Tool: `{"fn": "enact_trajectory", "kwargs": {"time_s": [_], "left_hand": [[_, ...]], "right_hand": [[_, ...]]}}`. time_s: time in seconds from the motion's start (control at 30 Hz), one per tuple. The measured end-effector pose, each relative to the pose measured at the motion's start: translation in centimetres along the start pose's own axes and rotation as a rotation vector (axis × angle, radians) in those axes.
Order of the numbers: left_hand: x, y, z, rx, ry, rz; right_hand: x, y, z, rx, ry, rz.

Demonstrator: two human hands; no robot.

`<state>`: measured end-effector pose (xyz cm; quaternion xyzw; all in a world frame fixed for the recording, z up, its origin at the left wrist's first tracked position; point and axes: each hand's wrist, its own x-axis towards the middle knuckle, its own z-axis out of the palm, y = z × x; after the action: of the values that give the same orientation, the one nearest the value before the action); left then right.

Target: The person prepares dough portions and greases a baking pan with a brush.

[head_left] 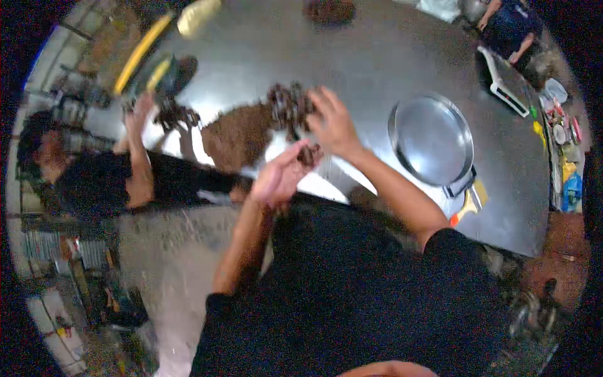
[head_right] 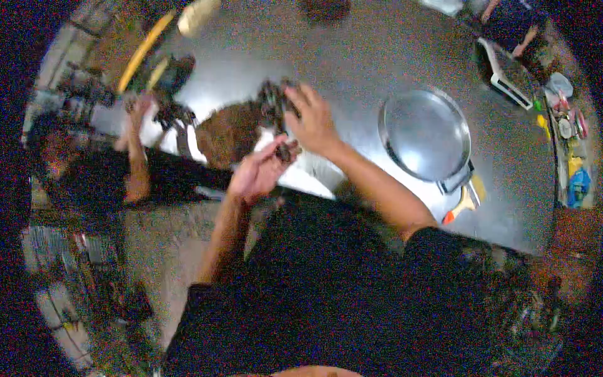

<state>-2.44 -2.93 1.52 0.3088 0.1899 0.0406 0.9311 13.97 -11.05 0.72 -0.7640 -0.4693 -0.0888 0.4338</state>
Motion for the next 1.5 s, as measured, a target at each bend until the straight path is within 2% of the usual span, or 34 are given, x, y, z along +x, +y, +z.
{"fn": "enact_trajectory", "kwargs": {"time_s": [0.03,0.07,0.13,0.27,0.3,0.37,0.43,0.47,0.5,0.53,0.57,0.6,0.63,0.67,0.7,0.77,0.8,0.83,0.9,0.93,1.0,1.03,1.07,1.1,1.13,1.17,1.23,1.27,1.3,1.33,1.37,1.4,1.43,1.5], "left_hand": [[-0.5,-0.3,-1.1,-0.011,0.035,-0.027],[-1.2,-0.3,-2.2,0.052,0.088,-0.069],[-1.1,-0.1,-4.5,-0.010,0.203,-0.020],[-1.1,2.9,-5.2,0.290,0.356,0.131],[-0.9,3.5,-5.1,0.305,0.359,0.157],[-0.1,4.5,-4.2,0.258,0.530,0.064],[1.4,5.4,-5.4,0.551,0.534,0.119],[2.6,5.2,-6.1,0.555,0.532,0.115],[3.9,4.8,-6.9,1.119,0.598,0.291],[4.5,4.5,-6.7,1.685,0.629,0.472],[5.0,4.4,-6.6,1.689,0.609,0.474],[5.5,4.2,-6.4,1.618,0.577,0.518],[5.7,3.9,-5.7,1.545,0.543,0.553],[5.7,4.0,-4.0,0.928,0.344,0.336],[5.5,3.8,-2.6,0.937,0.333,0.325],[5.5,2.9,0.2,-0.142,0.158,-0.038],[6.2,1.9,0.9,-0.159,0.119,-0.108],[7.7,0.2,-0.3,-0.203,0.109,-0.085],[6.4,0.1,-0.6,-0.506,-0.350,-0.069],[7.5,0.7,2.1,-0.050,-0.169,0.049],[6.5,2.9,0.3,-0.395,-0.280,0.010],[5.7,3.8,0.6,-0.305,-0.013,0.069],[5.1,4.5,-0.2,-0.367,-0.162,0.079],[5.0,4.5,-0.9,-0.363,-0.150,0.089],[4.7,4.3,-1.0,-0.362,-0.012,0.205],[4.5,4.0,-1.1,-0.358,0.126,0.317],[4.5,2.8,-1.9,-0.357,0.167,0.343],[4.6,1.9,-2.0,-0.383,0.241,0.230],[4.6,0.9,-2.2,-0.409,0.311,0.115],[4.7,-0.4,-2.8,-0.333,0.183,0.035],[4.9,-1.2,-5.2,-0.600,-0.167,0.107],[4.6,-1.2,-1.6,-0.428,0.023,0.122],[4.1,-1.1,2.2,-0.250,0.207,0.135],[2.5,-0.7,1.2,-0.350,0.015,0.191]], "right_hand": [[-1.4,0.3,-0.2,0.248,0.035,0.050],[-2.6,1.5,-0.1,0.247,-0.003,0.074],[-4.5,3.9,0.4,0.298,-0.028,0.249],[-6.7,4.4,0.5,0.267,-0.055,0.467],[-6.8,4.1,0.2,0.263,-0.054,0.470],[-7.0,3.9,-0.5,0.142,-0.204,0.426],[-6.9,4.5,-0.2,0.087,-0.211,0.372],[-6.9,4.7,0.0,0.037,-0.227,0.315],[-6.8,4.8,0.3,0.038,-0.223,0.319],[-6.5,4.5,0.6,0.209,-0.144,0.289],[-6.1,4.4,0.6,0.371,-0.055,0.258],[-5.6,4.8,0.2,0.357,-0.039,0.271],[-4.5,4.3,-0.8,0.807,-0.113,0.580],[-3.8,4.0,-1.6,1.269,-0.182,0.879],[-3.5,3.7,-1.7,1.272,-0.165,0.886],[-1.9,2.4,-1.7,0.934,-0.016,0.683],[-1.3,0.7,-1.9,0.577,0.062,0.340],[-0.7,-0.5,-1.6,0.338,0.104,0.089],[-0.7,-2.0,0.9,0.191,-0.060,-0.260],[-1.3,-1.1,1.6,0.206,-0.051,-0.258],[-2.3,1.3,2.4,0.037,-0.197,-0.405],[-2.7,2.0,1.5,0.051,-0.183,-0.411],[-3.4,2.8,0.2,0.000,-0.325,-0.369],[-4.1,3.6,-0.9,-0.051,-0.476,-0.325],[-4.4,4.2,-1.6,-0.183,-0.541,-0.300],[-4.5,4.4,-1.8,-0.169,-0.547,-0.307],[-4.4,4.6,-2.6,0.178,-0.197,-0.119],[-3.6,2.9,-3.9,0.152,-0.124,-0.133],[-3.4,2.1,-3.2,0.301,-0.033,-0.207],[-3.4,1.8,-2.3,0.293,-0.144,-0.385],[-3.8,2.0,-1.0,0.286,-0.256,-0.566],[-5.7,2.6,1.4,0.345,-0.405,-0.542],[-6.7,3.1,1.3,0.349,-0.408,-0.541],[-7.4,5.1,0.1,0.161,-0.448,-0.392]]}}
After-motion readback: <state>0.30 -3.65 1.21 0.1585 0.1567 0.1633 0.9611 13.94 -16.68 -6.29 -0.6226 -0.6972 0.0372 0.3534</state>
